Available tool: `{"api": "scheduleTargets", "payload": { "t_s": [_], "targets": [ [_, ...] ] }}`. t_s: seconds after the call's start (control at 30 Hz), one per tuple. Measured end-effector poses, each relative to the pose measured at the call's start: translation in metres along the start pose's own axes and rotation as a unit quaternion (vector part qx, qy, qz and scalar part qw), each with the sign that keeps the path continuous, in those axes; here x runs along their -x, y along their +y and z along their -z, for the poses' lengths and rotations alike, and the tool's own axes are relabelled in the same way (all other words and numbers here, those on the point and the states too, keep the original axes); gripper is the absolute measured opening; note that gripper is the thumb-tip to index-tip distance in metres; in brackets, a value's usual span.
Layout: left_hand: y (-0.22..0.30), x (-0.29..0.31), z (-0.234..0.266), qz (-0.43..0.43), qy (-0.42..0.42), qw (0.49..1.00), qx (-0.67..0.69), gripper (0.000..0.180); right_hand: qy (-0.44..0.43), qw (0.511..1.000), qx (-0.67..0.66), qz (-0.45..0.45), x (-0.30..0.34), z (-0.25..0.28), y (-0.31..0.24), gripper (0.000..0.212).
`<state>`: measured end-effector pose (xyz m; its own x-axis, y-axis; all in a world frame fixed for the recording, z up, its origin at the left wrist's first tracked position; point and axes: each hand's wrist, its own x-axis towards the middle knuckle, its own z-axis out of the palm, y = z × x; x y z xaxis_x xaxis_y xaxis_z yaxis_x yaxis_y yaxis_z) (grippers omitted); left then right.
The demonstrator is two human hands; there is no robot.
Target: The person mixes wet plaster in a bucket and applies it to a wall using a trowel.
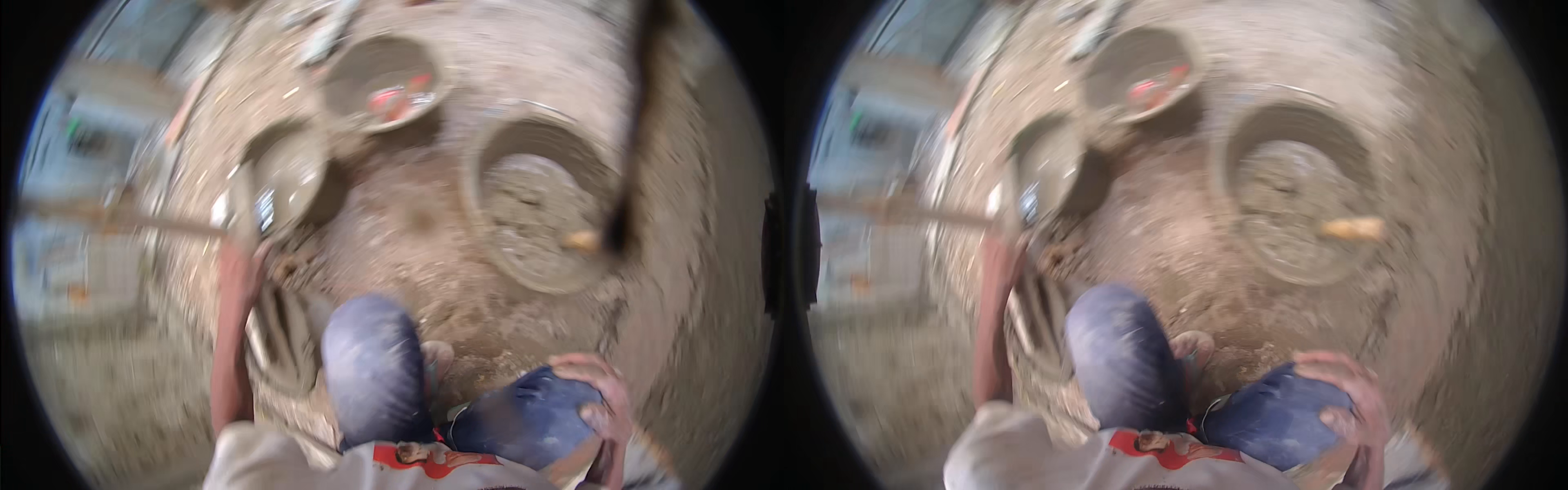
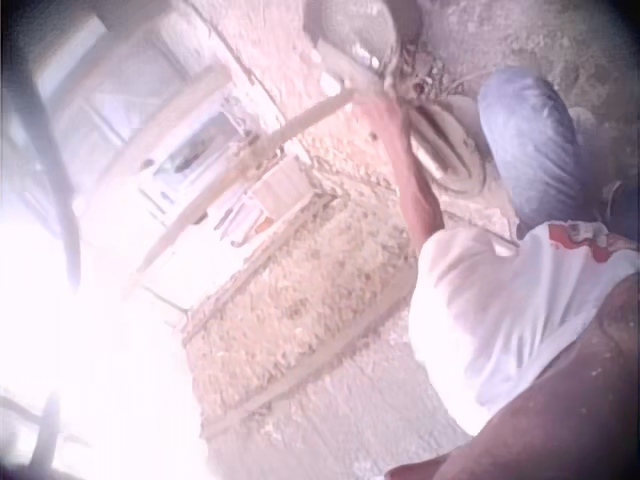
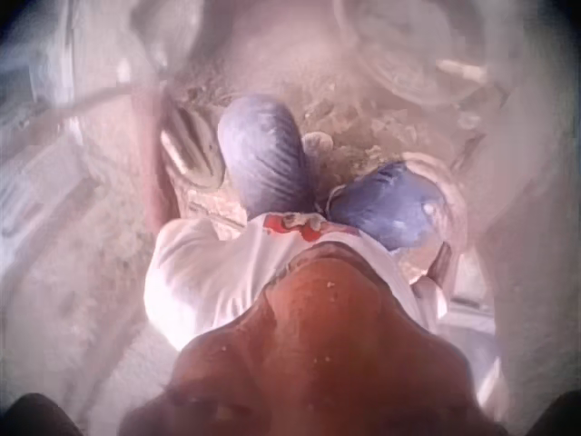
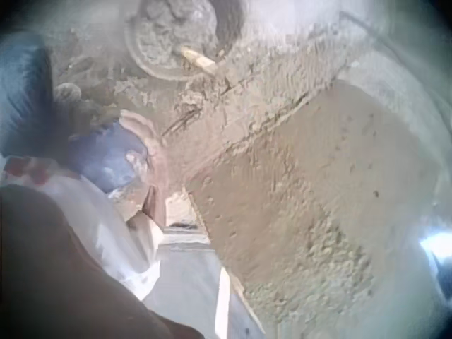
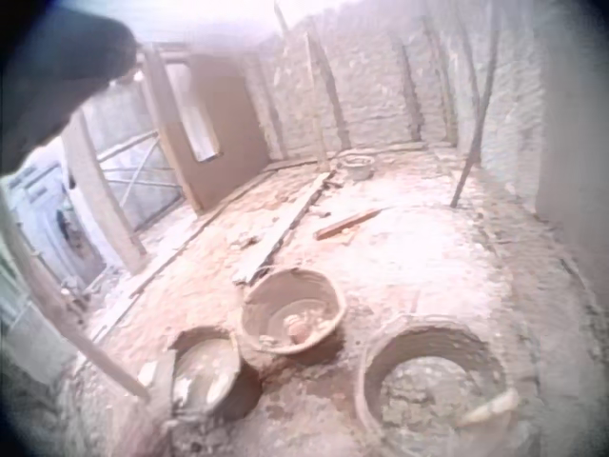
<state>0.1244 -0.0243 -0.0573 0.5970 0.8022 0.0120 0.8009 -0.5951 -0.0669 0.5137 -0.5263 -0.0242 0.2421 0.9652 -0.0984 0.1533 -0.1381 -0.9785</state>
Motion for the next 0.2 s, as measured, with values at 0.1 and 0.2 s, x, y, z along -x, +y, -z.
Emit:
{"api": "scheduleTargets", "payload": {
  "t_s": [0.1, 0.2],
  "targets": [
    [0.029, 0.057, -0.036, 0.235, -0.039, 0.971, -0.012, 0.074, 0.003, 0.999, -0.031, -0.038, 0.008, 0.009, 0.001, 0.048],
    [-0.131, 0.123, -0.099, 0.222, -0.048, 0.974, -0.021, 0.083, -0.02, 0.998, -0.035, -0.038, 0.02, 0.016, 0.019, 0.045]
  ]
}}
